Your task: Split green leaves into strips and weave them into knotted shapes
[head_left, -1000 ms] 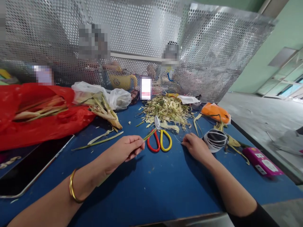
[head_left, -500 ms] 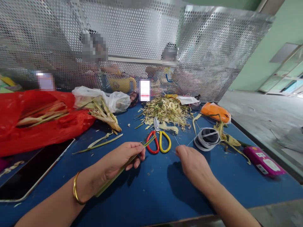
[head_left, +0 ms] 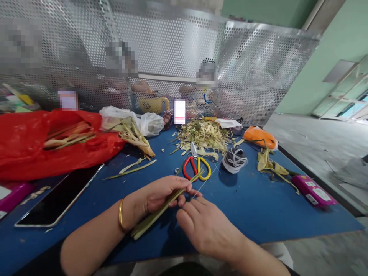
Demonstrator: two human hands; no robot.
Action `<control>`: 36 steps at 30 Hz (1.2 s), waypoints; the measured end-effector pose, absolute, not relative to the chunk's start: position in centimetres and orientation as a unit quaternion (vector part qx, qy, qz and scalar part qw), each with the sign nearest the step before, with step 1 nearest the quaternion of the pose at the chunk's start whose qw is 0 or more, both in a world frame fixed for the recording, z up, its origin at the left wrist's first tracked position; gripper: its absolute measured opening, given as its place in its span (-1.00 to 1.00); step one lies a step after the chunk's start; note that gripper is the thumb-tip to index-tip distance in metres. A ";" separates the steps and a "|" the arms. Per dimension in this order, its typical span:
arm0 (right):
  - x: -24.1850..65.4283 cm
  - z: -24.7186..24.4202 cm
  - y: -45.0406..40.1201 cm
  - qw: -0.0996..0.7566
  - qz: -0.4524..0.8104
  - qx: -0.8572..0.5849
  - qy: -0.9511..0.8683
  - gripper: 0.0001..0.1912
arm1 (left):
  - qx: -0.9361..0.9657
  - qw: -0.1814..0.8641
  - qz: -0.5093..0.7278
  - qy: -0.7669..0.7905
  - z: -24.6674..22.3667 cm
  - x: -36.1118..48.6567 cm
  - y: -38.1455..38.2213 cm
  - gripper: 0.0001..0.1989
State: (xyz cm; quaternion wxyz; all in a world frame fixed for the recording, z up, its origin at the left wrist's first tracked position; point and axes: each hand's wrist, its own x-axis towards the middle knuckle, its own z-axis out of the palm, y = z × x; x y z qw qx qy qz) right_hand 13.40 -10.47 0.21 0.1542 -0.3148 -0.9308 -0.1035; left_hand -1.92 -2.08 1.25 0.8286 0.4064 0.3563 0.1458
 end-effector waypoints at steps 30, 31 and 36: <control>24.7 7.0 -2.4 0.123 -0.132 -0.641 -0.746 -0.67 | 0.556 0.731 0.138 0.371 1.3 -1.5 -3.5 -0.80; 23.5 6.9 -2.2 0.146 -0.103 -0.631 -0.755 -0.68 | 0.570 0.728 0.120 0.361 1.3 -1.3 -3.8 -0.80; 16.8 4.5 0.5 0.002 0.065 -0.628 -0.775 -0.55 | 0.594 0.717 0.082 0.354 0.9 -0.8 -4.3 -0.82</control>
